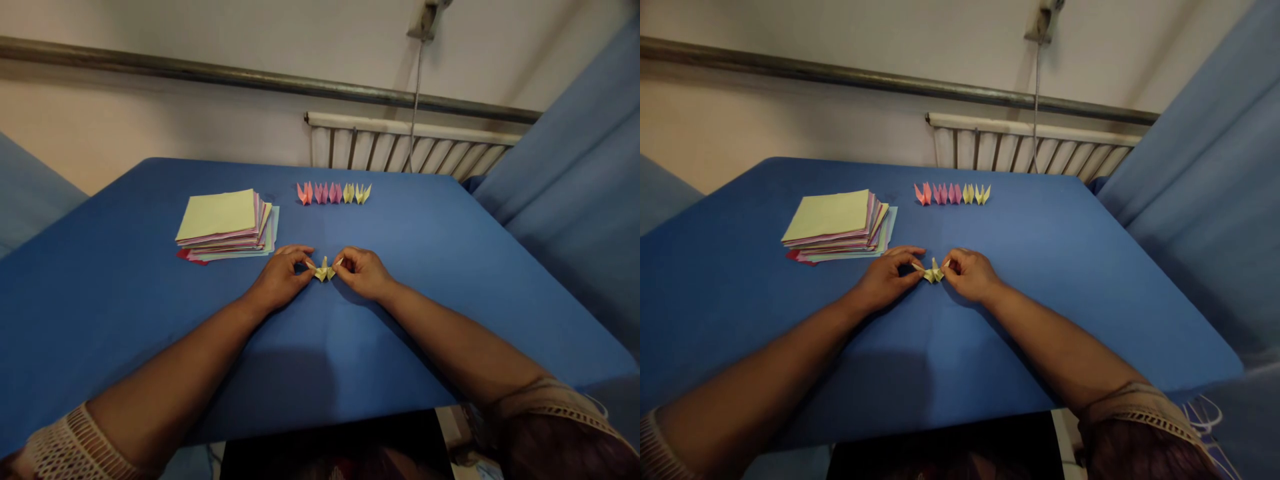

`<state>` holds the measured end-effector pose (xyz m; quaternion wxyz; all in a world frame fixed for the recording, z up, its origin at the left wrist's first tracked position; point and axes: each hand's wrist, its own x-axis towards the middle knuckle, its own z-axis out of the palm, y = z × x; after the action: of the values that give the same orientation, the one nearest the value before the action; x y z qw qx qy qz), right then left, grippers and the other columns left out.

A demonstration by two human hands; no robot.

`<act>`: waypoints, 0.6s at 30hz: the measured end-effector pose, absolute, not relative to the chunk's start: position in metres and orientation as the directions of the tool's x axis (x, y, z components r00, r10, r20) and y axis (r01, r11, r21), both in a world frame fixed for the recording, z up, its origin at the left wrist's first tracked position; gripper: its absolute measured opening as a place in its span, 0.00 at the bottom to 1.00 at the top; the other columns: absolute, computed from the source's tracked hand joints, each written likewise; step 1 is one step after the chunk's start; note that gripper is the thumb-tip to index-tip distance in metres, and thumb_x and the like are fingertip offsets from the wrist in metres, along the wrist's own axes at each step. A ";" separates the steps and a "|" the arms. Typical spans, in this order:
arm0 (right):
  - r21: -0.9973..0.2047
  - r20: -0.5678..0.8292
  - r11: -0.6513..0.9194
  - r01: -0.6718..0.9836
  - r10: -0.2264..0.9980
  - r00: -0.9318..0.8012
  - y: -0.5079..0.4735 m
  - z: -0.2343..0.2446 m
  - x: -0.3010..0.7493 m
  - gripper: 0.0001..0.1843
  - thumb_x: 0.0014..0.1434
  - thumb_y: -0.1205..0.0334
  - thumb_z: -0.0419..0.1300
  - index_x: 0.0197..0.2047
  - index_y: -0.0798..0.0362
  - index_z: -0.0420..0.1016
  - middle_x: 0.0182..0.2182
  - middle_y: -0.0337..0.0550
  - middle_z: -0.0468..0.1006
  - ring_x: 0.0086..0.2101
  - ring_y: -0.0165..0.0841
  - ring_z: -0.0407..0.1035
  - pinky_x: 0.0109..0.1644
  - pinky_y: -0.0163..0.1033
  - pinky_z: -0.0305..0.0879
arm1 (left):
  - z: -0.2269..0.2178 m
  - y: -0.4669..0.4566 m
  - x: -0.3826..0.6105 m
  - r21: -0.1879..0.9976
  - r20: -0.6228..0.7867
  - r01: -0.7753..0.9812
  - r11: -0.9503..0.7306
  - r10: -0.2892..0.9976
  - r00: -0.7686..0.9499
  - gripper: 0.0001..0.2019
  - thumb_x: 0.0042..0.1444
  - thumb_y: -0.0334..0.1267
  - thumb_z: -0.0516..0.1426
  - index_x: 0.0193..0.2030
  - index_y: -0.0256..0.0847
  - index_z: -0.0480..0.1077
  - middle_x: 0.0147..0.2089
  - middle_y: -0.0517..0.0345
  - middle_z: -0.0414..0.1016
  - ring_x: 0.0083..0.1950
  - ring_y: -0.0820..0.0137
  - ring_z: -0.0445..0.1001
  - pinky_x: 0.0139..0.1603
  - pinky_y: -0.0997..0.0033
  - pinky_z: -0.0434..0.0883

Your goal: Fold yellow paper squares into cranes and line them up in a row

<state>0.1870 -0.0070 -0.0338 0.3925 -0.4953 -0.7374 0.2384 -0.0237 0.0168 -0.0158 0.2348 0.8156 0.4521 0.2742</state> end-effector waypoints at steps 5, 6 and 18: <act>-0.780 0.294 0.352 0.517 0.936 -0.194 -0.006 -0.038 0.187 0.03 0.56 0.65 0.59 0.31 0.51 0.74 0.25 0.35 0.73 0.26 0.27 0.65 0.32 0.34 0.59 | -0.018 0.018 -0.026 0.595 0.206 0.647 -0.478 0.868 0.452 0.05 0.51 0.39 0.59 0.31 0.43 0.76 0.53 0.50 0.77 0.57 0.60 0.73 0.63 0.53 0.65; -0.791 0.286 0.350 0.502 0.937 -0.202 -0.006 -0.040 0.187 0.03 0.56 0.64 0.59 0.31 0.51 0.74 0.25 0.35 0.73 0.26 0.27 0.65 0.32 0.34 0.60 | -0.018 0.018 -0.026 0.596 0.208 0.644 -0.479 0.867 0.453 0.05 0.51 0.40 0.59 0.31 0.43 0.76 0.53 0.51 0.77 0.57 0.60 0.73 0.63 0.53 0.65; -0.852 0.238 0.331 0.406 0.935 -0.264 -0.008 -0.041 0.191 0.11 0.53 0.62 0.63 0.41 0.52 0.72 0.27 0.33 0.70 0.27 0.27 0.65 0.34 0.34 0.63 | -0.008 0.011 -0.020 0.676 0.220 0.571 -0.466 0.867 0.447 0.11 0.47 0.36 0.60 0.39 0.41 0.74 0.57 0.48 0.75 0.60 0.59 0.71 0.65 0.52 0.63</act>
<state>0.1909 -0.0078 -0.0406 0.3875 -0.4667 -0.7180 0.3414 -0.0202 0.0105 -0.0082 0.2635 0.8087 0.4446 0.2809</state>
